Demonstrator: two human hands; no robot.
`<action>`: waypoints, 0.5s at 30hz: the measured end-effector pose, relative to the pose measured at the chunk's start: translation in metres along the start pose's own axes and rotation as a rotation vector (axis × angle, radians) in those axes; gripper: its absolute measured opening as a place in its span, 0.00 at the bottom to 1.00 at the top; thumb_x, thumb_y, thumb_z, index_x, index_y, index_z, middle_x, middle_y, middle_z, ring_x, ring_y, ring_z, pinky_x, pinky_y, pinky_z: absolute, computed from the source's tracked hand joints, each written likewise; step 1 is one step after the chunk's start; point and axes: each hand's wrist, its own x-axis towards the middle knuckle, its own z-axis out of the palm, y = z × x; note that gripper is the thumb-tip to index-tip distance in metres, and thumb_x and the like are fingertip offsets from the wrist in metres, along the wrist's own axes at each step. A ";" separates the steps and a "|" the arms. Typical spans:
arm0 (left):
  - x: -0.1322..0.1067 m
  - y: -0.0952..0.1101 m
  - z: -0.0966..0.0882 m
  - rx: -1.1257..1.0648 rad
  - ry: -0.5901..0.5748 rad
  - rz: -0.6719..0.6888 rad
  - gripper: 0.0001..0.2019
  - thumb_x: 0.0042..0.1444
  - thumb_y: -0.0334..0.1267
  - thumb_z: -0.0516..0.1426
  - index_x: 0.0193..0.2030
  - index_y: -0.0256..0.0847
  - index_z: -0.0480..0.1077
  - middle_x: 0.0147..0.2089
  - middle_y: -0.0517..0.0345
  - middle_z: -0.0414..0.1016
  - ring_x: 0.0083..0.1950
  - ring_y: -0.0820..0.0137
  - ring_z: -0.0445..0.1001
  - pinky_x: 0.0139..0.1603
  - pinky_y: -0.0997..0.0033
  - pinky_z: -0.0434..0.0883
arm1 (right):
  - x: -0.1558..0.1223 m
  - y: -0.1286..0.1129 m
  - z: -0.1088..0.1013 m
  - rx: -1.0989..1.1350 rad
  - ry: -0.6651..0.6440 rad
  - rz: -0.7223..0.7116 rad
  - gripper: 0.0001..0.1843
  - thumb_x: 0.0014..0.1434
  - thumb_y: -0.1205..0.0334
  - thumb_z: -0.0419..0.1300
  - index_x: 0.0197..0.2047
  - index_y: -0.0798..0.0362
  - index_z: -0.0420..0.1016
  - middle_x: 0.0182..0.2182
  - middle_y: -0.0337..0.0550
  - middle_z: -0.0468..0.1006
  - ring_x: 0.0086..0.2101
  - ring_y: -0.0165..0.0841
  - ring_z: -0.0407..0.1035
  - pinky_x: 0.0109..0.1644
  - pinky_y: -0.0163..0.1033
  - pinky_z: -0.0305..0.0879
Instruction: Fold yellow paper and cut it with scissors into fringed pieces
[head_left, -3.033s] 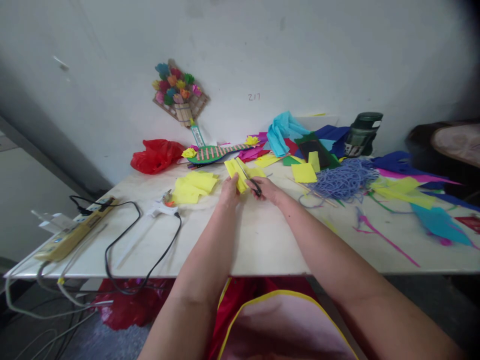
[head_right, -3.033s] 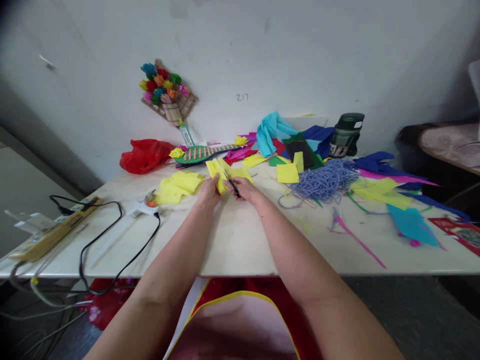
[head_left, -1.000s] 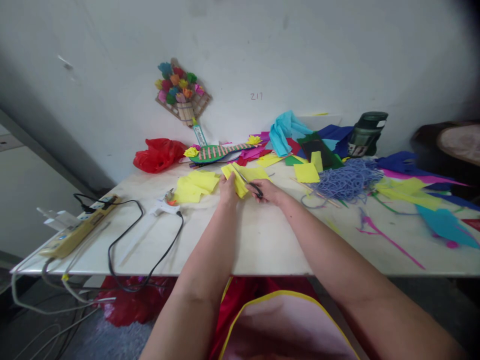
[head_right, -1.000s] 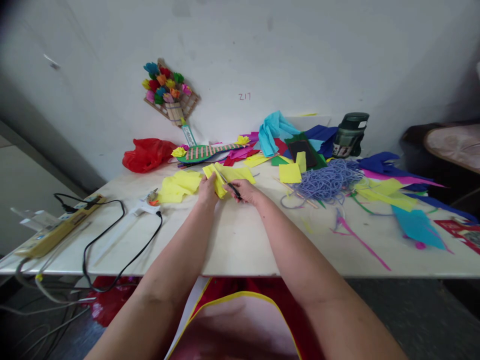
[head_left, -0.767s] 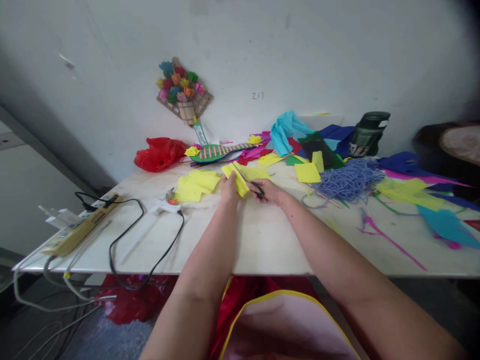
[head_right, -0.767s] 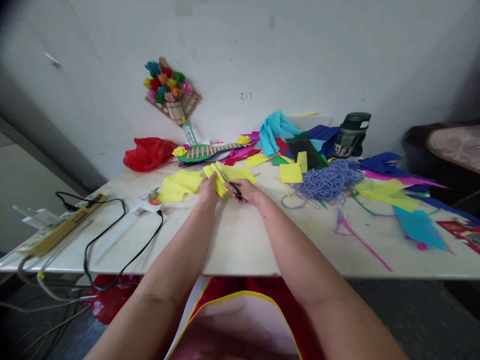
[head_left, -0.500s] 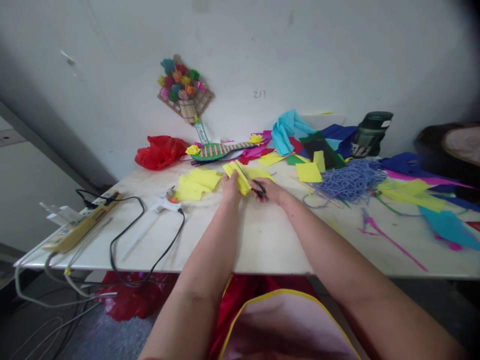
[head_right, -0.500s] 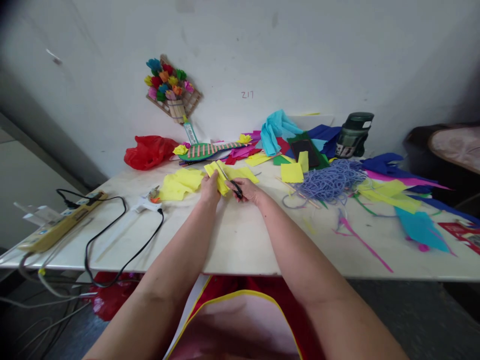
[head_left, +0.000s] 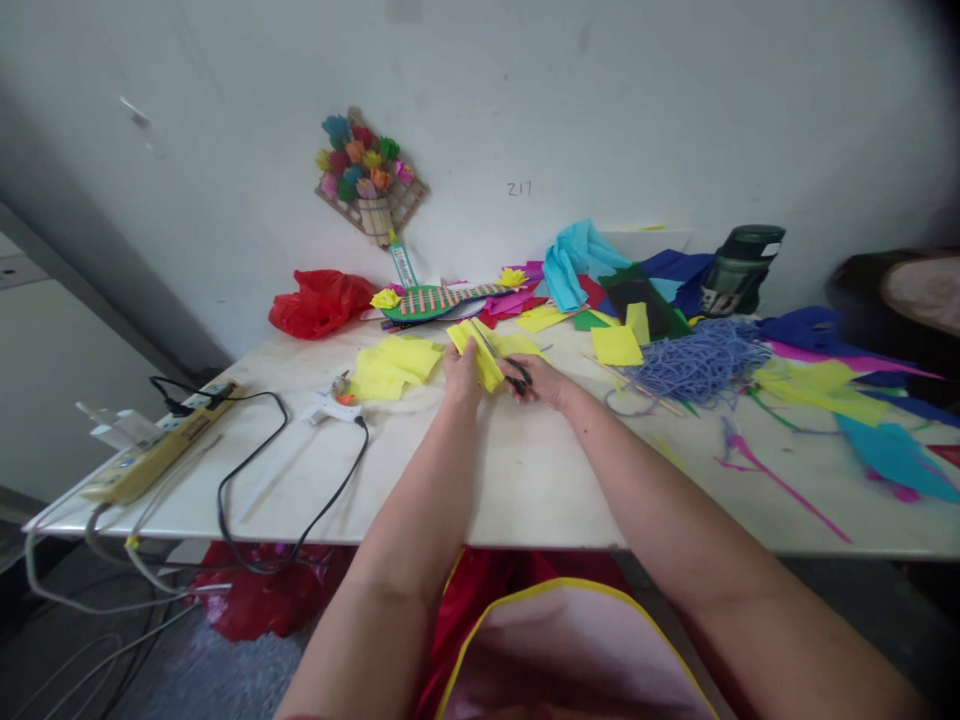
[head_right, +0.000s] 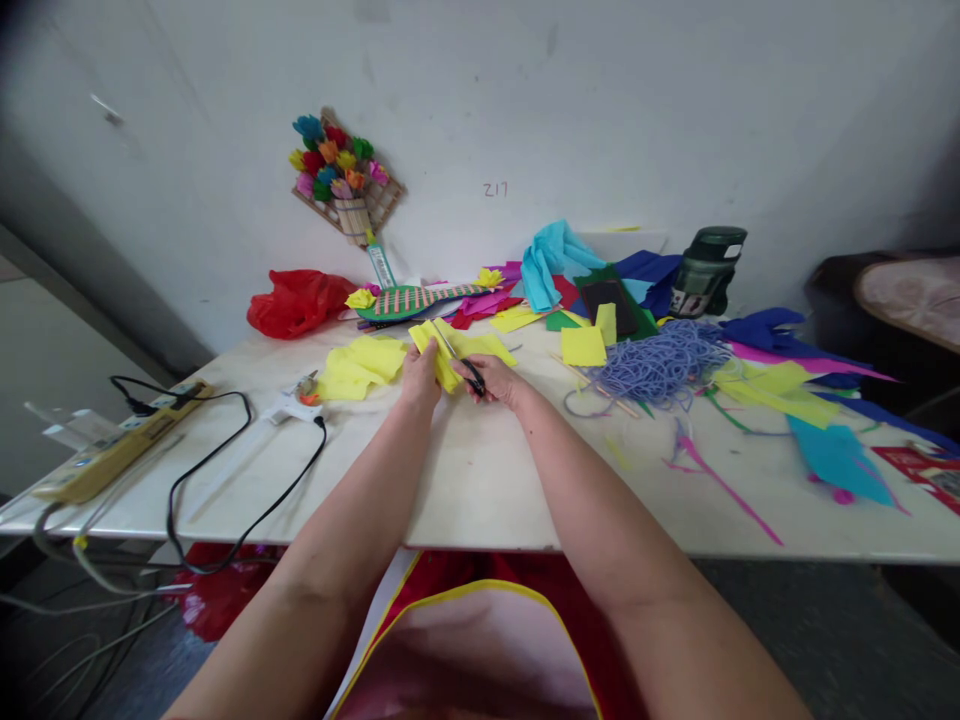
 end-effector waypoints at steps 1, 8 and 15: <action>0.000 0.000 0.000 -0.003 -0.015 0.003 0.12 0.42 0.42 0.59 0.32 0.39 0.64 0.26 0.61 0.69 0.25 0.75 0.69 0.30 0.74 0.66 | 0.000 0.000 0.000 0.001 0.000 -0.001 0.17 0.48 0.49 0.57 0.25 0.54 0.59 0.15 0.32 0.65 0.13 0.21 0.59 0.10 0.26 0.44; -0.001 0.001 0.001 -0.035 -0.036 -0.009 0.12 0.42 0.41 0.60 0.30 0.38 0.65 0.25 0.61 0.70 0.23 0.75 0.69 0.28 0.74 0.66 | 0.000 -0.003 0.001 0.017 0.004 0.013 0.17 0.48 0.50 0.58 0.24 0.54 0.58 0.14 0.32 0.64 0.12 0.21 0.58 0.11 0.26 0.43; -0.001 0.002 0.002 -0.037 0.016 -0.051 0.10 0.44 0.40 0.58 0.31 0.38 0.64 0.25 0.61 0.70 0.24 0.75 0.69 0.30 0.73 0.66 | 0.000 -0.003 0.002 0.036 0.015 0.013 0.17 0.47 0.51 0.59 0.22 0.54 0.58 0.13 0.31 0.63 0.12 0.21 0.57 0.11 0.26 0.44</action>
